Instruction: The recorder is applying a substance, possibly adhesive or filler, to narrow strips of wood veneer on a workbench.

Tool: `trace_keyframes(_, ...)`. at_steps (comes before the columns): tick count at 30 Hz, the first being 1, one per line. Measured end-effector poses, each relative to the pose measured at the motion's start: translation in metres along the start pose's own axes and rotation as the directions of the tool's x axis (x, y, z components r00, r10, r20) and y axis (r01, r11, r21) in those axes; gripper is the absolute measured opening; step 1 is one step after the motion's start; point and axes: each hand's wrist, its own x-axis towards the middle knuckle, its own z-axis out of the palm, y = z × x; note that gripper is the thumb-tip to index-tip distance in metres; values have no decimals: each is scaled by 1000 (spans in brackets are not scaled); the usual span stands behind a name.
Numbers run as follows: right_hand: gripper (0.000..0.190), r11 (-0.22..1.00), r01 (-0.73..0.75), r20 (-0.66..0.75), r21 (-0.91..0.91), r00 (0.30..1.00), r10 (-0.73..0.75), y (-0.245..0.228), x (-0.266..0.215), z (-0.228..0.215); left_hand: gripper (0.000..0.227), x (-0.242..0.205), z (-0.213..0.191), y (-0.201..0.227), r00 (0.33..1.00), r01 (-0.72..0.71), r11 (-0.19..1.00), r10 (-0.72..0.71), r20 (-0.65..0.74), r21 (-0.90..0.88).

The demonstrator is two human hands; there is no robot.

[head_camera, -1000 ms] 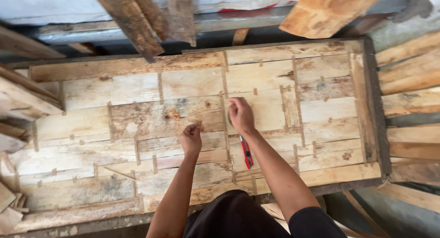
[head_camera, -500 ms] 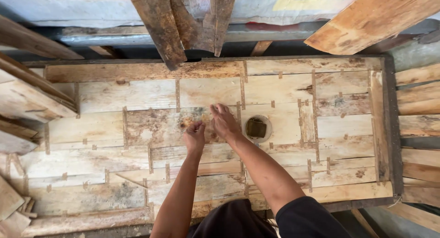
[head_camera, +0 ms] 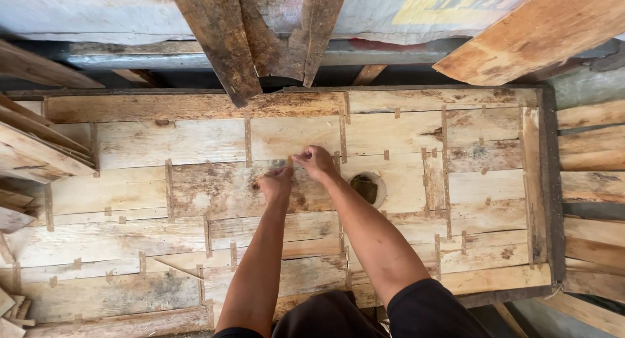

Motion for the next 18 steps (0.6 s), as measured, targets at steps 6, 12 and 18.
trace_keyframes(6, 46, 995, -75, -28, -60, 997, 74, -14, 0, 4, 23, -15, 1, 25, 994, 81, 997, -81, -71, 1)
trace_keyframes(12, 49, 985, -104, -65, -136, 993, 96, -19, -2, 10, 27, -9, 2, 24, 992, 97, 991, -90, -85, 88)
trace_keyframes(18, 55, 956, -114, -92, -271, 992, 92, -25, 0, 10, 26, -11, 2, 27, 990, 83, 991, -70, -124, 101)
